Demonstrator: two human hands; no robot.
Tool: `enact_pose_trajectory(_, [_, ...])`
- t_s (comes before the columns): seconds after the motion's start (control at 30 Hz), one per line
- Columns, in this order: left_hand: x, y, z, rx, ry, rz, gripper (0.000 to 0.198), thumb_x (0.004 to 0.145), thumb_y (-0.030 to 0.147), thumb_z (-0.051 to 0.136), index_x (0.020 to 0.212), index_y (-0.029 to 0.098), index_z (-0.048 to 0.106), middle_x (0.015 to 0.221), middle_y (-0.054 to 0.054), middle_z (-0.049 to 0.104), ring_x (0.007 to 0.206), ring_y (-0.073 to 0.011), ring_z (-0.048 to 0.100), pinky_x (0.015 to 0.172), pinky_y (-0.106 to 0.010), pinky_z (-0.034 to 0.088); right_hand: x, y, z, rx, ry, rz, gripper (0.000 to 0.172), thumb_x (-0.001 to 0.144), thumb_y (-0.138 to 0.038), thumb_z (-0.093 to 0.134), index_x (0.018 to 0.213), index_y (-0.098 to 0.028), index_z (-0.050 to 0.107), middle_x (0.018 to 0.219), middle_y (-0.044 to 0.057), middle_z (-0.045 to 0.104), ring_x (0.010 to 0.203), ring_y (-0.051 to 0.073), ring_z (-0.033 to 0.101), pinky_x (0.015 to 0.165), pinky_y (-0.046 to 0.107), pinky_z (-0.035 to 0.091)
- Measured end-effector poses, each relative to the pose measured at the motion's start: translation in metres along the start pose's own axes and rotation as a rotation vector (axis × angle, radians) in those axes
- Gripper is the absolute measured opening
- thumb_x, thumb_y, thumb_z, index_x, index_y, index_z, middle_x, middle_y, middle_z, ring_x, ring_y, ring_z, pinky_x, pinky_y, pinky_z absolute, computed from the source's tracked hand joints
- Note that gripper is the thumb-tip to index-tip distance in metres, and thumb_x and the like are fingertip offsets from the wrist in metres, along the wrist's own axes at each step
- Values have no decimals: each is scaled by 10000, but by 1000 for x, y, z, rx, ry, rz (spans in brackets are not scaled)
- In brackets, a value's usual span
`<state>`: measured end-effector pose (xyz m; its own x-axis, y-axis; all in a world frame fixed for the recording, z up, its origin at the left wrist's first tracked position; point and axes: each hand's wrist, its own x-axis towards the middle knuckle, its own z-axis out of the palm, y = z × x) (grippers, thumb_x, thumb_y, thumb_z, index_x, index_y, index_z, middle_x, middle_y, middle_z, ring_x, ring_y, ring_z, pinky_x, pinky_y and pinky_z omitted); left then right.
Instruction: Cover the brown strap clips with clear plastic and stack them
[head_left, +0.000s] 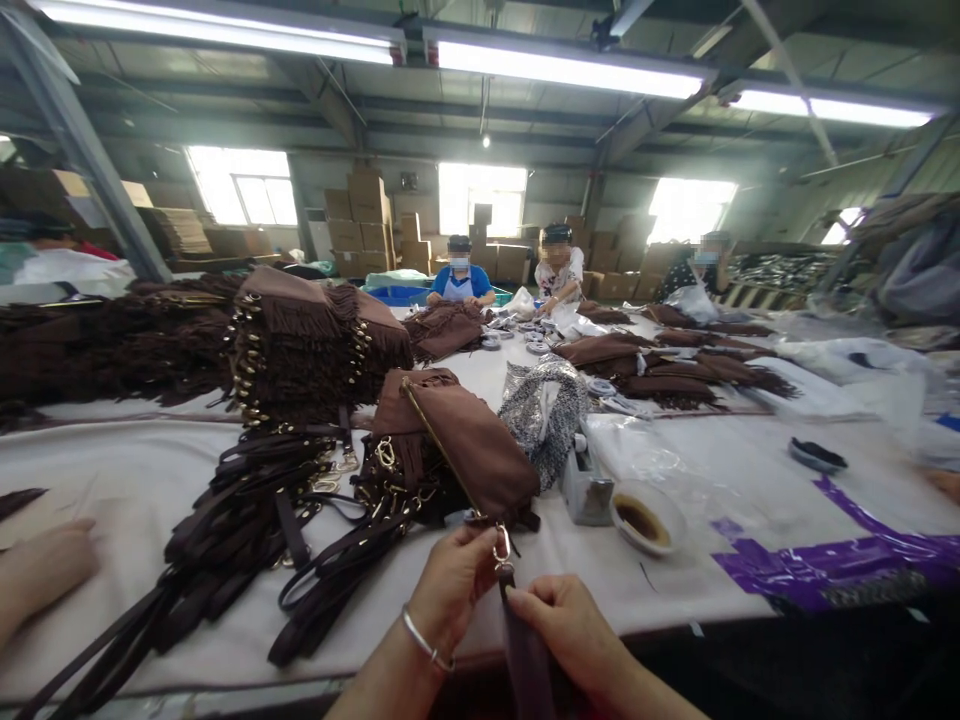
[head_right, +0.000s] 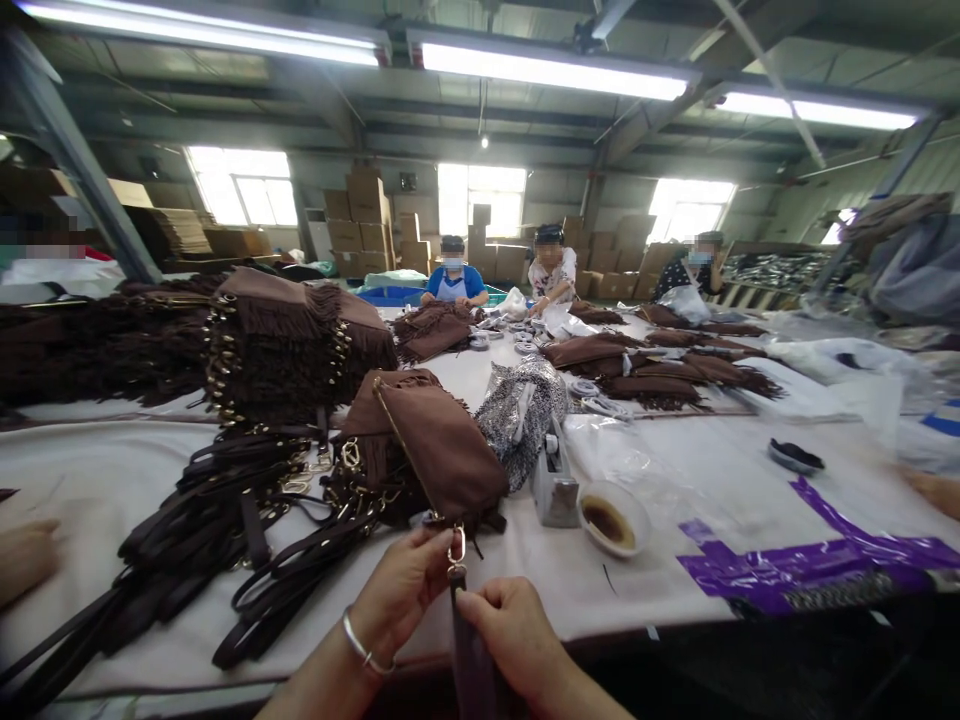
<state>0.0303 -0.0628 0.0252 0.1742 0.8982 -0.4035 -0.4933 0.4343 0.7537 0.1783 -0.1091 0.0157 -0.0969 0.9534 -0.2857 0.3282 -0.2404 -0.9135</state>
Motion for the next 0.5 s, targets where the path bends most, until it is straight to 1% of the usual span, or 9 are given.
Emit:
enact_pose_trajectory(0.07, [1, 0, 6, 14, 4, 33, 231, 639, 252, 799, 783, 131, 665, 739, -31, 663, 657, -115, 604, 632, -239, 494, 5, -1, -2, -42, 34, -55, 493, 785, -533, 555, 482, -144, 546, 424, -44, 391, 447, 89, 346, 451, 237, 233])
enact_pose_trajectory(0.13, [0, -1, 10, 23, 10, 51, 213, 623, 225, 800, 764, 129, 671, 720, -25, 663, 647, -108, 597, 615, -221, 478, 11, -4, -5, -60, 65, -89, 515, 806, -559, 529, 512, -140, 583, 451, -29, 455, 457, 100, 400, 465, 236, 278])
enact_pose_trajectory(0.2, [-2, -2, 11, 25, 10, 52, 196, 620, 215, 790, 747, 129, 668, 701, -23, 662, 630, -112, 596, 605, -228, 475, 17, -9, -7, -50, 79, -111, 501, 812, -563, 528, 566, -135, 616, 508, -5, 534, 483, 116, 468, 490, 235, 335])
enact_pose_trajectory(0.3, [-2, -4, 7, 11, 29, 37, 182, 631, 224, 764, 745, 133, 654, 689, -26, 663, 614, -130, 605, 589, -253, 480, 21, -15, -9, -45, 101, -158, 469, 826, -551, 518, 625, -140, 621, 550, 5, 563, 520, 131, 512, 524, 239, 377])
enact_pose_trajectory(0.4, [-1, -5, 1, -2, 82, 32, 191, 627, 221, 762, 751, 140, 643, 703, -32, 672, 631, -133, 614, 577, -243, 474, 12, -14, -13, -80, 87, -232, 418, 858, -518, 487, 741, -149, 644, 648, 16, 602, 611, 147, 544, 580, 245, 404])
enact_pose_trajectory(0.43, [-1, -5, 0, -7, 97, 32, 195, 623, 218, 765, 752, 142, 641, 709, -34, 675, 640, -133, 617, 577, -240, 473, 7, -12, -13, -101, 76, -236, 381, 857, -495, 500, 789, -153, 652, 696, 22, 619, 646, 152, 552, 602, 247, 411])
enact_pose_trajectory(0.5, [0, -6, -1, -18, 111, 32, 196, 618, 208, 768, 748, 142, 637, 706, -38, 676, 638, -134, 616, 569, -240, 472, -4, -4, -14, -142, 57, -190, 293, 832, -434, 552, 848, -160, 653, 747, 23, 631, 674, 154, 555, 617, 245, 416])
